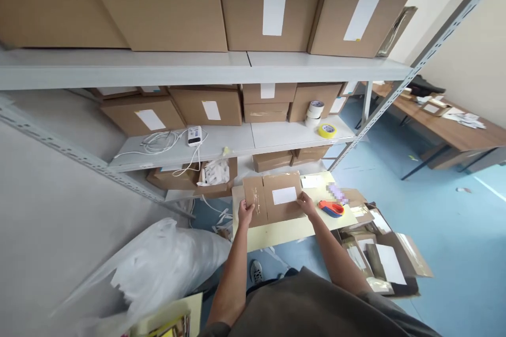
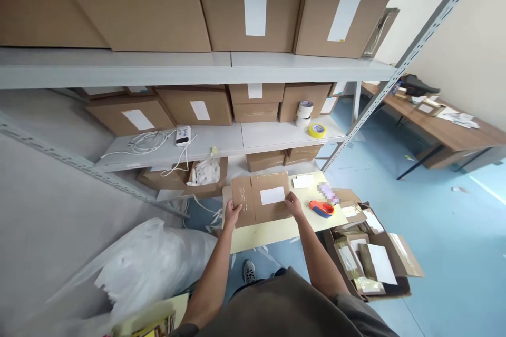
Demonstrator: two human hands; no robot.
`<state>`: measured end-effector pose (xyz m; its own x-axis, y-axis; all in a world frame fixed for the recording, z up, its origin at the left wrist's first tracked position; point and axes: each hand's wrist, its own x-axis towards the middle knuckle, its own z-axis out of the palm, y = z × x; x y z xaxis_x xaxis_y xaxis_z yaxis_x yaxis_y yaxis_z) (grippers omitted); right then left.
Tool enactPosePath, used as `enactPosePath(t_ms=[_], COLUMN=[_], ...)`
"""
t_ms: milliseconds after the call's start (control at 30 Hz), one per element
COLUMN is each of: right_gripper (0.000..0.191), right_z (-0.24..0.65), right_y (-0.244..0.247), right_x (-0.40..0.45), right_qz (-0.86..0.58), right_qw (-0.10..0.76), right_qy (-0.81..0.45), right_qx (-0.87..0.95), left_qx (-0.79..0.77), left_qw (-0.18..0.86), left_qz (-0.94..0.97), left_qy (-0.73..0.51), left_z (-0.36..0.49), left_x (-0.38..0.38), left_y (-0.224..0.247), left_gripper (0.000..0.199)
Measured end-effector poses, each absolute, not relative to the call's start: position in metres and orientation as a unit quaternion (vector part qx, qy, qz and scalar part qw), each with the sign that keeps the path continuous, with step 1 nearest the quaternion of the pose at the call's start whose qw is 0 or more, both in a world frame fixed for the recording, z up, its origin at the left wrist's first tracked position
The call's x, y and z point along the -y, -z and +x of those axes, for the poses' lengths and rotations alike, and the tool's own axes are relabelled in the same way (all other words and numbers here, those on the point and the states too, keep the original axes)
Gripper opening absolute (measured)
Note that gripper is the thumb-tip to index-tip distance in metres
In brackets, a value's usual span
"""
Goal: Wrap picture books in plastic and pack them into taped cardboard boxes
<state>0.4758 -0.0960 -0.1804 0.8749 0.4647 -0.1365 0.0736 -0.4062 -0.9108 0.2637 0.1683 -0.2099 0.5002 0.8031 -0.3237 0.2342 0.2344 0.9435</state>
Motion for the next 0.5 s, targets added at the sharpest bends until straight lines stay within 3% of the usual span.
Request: enactPosePath(t_ms=[167, 500], right_gripper=[0.048, 0.05], right_z=[0.471, 0.498], right_y=[0.183, 0.177], right_x=[0.097, 0.127], right_qz=[-0.836, -0.797], right_qw=[0.49, 0.525], right_qy=[-0.197, -0.252], right_qx=[0.15, 0.158], left_qx=[-0.437, -0.451], left_qw=[0.643, 0.618], left_qz=[0.596, 0.617], left_qy=[-0.203, -0.181], left_z=[0.274, 0.305], left_x=[-0.163, -0.141], left_y=[0.22, 0.197], left_gripper=[0.059, 0.073])
